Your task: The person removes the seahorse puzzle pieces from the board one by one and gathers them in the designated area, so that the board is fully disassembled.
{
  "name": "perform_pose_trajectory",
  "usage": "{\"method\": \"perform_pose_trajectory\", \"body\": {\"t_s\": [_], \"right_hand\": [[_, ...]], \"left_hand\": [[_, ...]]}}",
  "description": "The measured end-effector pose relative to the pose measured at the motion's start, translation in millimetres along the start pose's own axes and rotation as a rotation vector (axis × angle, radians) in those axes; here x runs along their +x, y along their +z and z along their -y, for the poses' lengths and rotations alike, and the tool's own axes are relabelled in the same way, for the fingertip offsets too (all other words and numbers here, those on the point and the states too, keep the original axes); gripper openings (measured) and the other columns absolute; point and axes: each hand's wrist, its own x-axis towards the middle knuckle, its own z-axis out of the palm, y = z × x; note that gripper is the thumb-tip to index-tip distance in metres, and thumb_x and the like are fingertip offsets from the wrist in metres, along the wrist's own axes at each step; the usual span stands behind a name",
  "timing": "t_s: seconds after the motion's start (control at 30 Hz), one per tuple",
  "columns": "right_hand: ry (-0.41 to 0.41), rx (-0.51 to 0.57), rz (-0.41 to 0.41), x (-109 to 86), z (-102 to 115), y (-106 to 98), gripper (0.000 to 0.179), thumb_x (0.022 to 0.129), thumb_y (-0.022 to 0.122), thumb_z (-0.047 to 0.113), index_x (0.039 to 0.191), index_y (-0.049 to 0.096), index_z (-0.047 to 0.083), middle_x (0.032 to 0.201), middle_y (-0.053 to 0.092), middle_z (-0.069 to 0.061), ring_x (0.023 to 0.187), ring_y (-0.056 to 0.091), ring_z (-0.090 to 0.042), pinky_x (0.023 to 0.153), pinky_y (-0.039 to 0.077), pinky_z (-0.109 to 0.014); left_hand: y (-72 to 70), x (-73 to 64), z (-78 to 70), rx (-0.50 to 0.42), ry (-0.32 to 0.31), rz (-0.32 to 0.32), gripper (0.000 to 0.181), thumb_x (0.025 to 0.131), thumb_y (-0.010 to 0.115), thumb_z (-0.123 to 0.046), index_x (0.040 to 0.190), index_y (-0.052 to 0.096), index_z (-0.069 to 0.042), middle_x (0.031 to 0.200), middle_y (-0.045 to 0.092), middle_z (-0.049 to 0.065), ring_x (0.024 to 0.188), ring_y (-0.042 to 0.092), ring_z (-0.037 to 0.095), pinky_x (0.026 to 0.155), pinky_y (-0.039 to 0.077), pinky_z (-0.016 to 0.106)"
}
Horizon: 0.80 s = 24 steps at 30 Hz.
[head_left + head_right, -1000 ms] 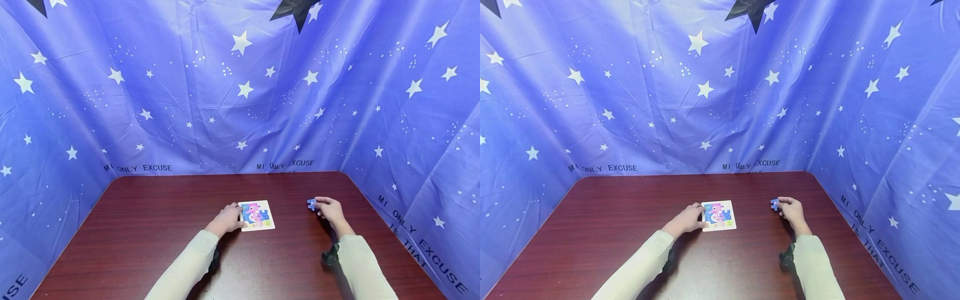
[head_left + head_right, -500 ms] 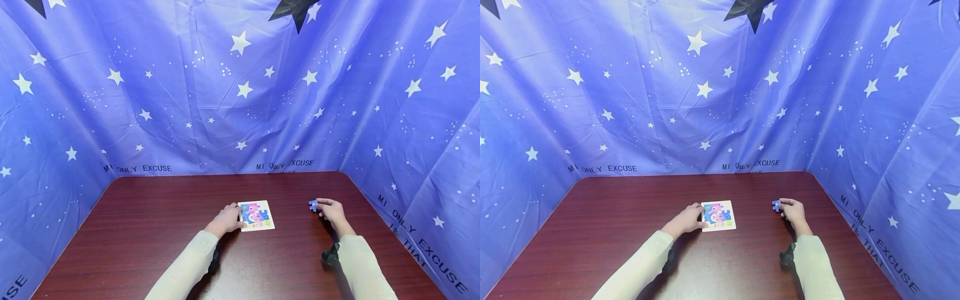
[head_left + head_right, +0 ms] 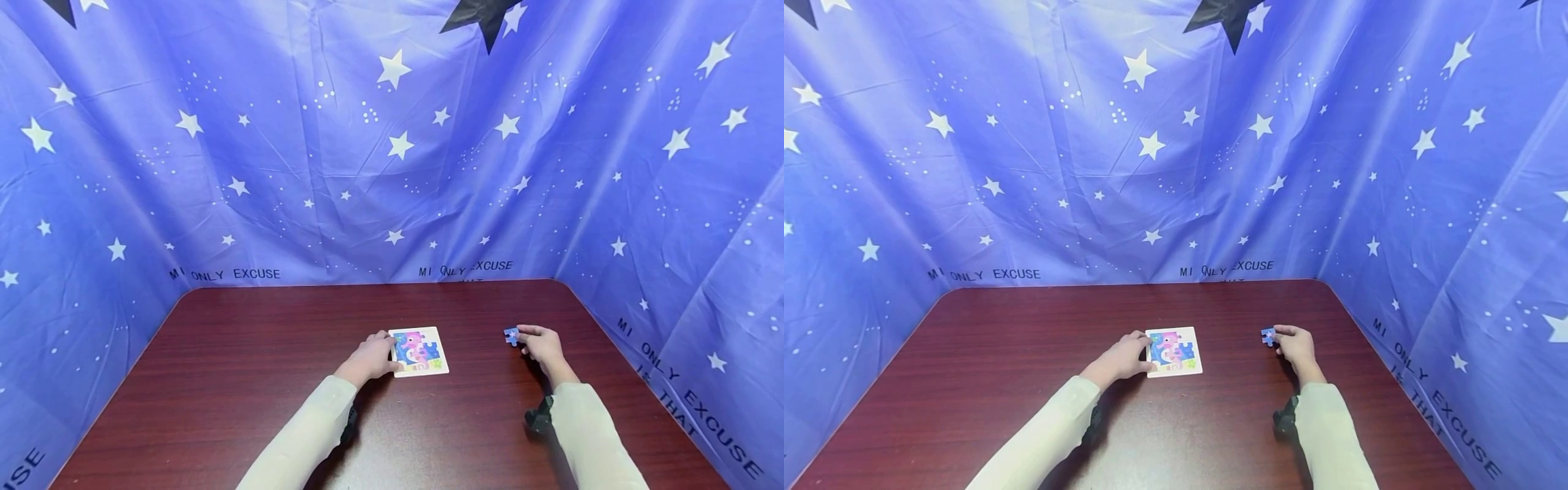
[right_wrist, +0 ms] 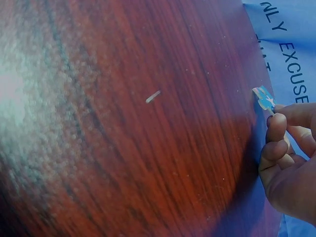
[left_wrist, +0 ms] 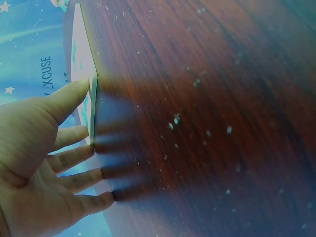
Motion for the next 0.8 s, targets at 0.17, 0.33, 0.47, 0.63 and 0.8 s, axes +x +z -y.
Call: {"method": "perform_pose_trajectory", "body": {"t_s": [0.17, 0.33, 0.47, 0.63, 0.8], "right_hand": [[0.004, -0.004, 0.008, 1.7, -2.0, -0.2, 0.039, 0.091, 0.052, 0.007, 0.127, 0.051, -0.009, 0.066, 0.059, 0.003, 0.052, 0.052, -0.008, 0.047, 0.039, -0.023], [0.012, -0.012, 0.013, 1.0, -3.5, 0.3, 0.039, 0.091, 0.052, 0.006, 0.127, 0.051, -0.010, 0.065, 0.058, 0.003, 0.052, 0.051, -0.008, 0.047, 0.039, -0.023], [0.004, -0.008, 0.017, 0.1, -4.0, 0.3, 0.040, 0.090, 0.050, 0.004, 0.127, 0.049, -0.011, 0.065, 0.057, 0.003, 0.051, 0.051, -0.008, 0.047, 0.039, -0.022], [-0.015, -0.032, 0.030, -0.8, -2.6, 0.7, 0.043, 0.090, 0.053, 0.009, 0.128, 0.048, -0.011, 0.065, 0.058, 0.005, 0.052, 0.052, -0.007, 0.048, 0.040, -0.022], [-0.037, -0.093, 0.052, -0.6, -0.5, 3.6, 0.049, 0.086, 0.062, 0.013, 0.127, 0.049, -0.009, 0.068, 0.060, 0.004, 0.054, 0.052, -0.009, 0.049, 0.041, -0.024]], "left_hand": [[0.1, 0.2, 0.2, 0.000, -0.002, 0.003, 0.060, 0.083, 0.069, -0.037, 0.131, 0.052, -0.005, 0.131, 0.049, 0.014, 0.120, 0.048, 0.031, 0.098, 0.043, 0.045], [0.7, 0.2, 0.6, 0.000, 0.002, 0.001, 0.060, 0.083, 0.069, -0.037, 0.131, 0.052, -0.005, 0.131, 0.049, 0.014, 0.119, 0.048, 0.031, 0.098, 0.043, 0.044], [2.0, 1.2, 1.2, -0.001, 0.003, 0.002, 0.060, 0.083, 0.069, -0.037, 0.131, 0.052, -0.004, 0.132, 0.049, 0.014, 0.120, 0.048, 0.031, 0.098, 0.043, 0.045], [3.2, 2.2, 1.4, -0.004, 0.004, 0.004, 0.060, 0.083, 0.069, -0.037, 0.132, 0.052, -0.005, 0.132, 0.048, 0.014, 0.121, 0.047, 0.032, 0.099, 0.042, 0.045], [3.0, 2.4, 1.6, -0.004, -0.002, 0.006, 0.060, 0.083, 0.068, -0.037, 0.132, 0.052, -0.006, 0.133, 0.048, 0.014, 0.122, 0.047, 0.031, 0.099, 0.042, 0.045]]}}
